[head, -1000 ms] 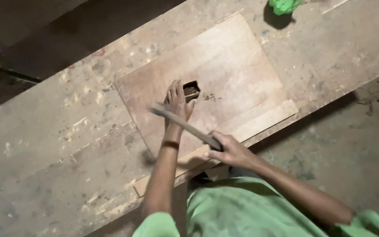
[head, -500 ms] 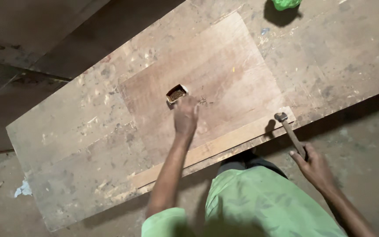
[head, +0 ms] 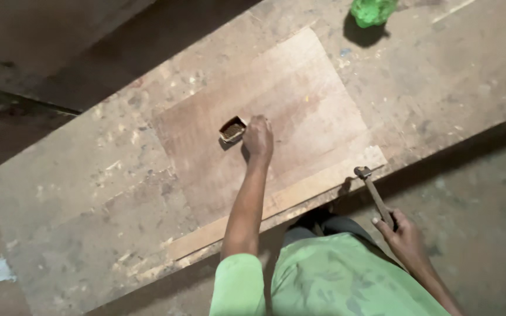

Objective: The person applies glue to a wooden strip using a brush, positions it on a plywood board, hammers nails through the strip to secure it, and then saws the excess wood from the end of the strip with a hand saw.

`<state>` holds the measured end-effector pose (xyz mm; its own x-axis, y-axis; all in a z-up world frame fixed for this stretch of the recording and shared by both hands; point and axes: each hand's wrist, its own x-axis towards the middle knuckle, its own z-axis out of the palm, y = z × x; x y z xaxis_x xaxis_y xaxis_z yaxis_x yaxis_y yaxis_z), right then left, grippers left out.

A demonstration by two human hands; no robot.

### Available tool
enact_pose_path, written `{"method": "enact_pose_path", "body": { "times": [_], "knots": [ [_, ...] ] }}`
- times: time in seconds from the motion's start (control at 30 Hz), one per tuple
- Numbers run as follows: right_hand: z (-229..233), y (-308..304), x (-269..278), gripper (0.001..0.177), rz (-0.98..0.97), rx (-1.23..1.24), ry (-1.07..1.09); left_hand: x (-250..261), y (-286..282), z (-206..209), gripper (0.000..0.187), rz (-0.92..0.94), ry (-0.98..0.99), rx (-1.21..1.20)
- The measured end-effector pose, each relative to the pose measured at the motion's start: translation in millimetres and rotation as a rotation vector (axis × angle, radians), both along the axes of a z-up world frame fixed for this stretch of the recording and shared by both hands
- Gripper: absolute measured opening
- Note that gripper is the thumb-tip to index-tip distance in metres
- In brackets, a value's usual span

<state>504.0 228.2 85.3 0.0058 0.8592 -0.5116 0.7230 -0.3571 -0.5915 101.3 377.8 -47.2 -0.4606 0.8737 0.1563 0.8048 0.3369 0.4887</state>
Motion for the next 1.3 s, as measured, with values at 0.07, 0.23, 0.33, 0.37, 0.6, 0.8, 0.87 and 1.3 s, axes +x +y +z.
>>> {"method": "enact_pose_path", "body": {
  "times": [0.07,0.23,0.33,0.37,0.6,0.8,0.87,1.3],
  "knots": [
    [5,-10,6,0.043,-0.033,0.021,0.016,-3,7,-10,0.018,0.019,0.022,-0.147],
    [19,0,28,0.041,-0.112,0.087,0.13,7,2,16,0.02,-0.048,0.048,0.051],
    [22,21,54,0.039,-0.14,0.058,0.185,46,-17,49,0.017,-0.102,-0.121,0.088],
    [20,27,64,0.04,-0.158,0.073,0.155,66,-25,59,0.017,-0.127,-0.165,0.065],
    [-14,97,116,0.045,-0.018,0.115,0.212,193,-64,96,0.019,-0.126,-0.701,0.139],
    [-42,82,185,0.055,0.104,0.014,0.078,285,-67,67,0.014,-0.013,-0.812,0.119],
    [-44,77,201,0.05,0.153,0.094,0.034,300,-65,53,0.01,-0.094,-0.384,0.28],
    [17,72,204,0.055,0.09,-0.094,0.197,327,-56,15,0.009,0.003,-0.115,0.257]
  ]
}}
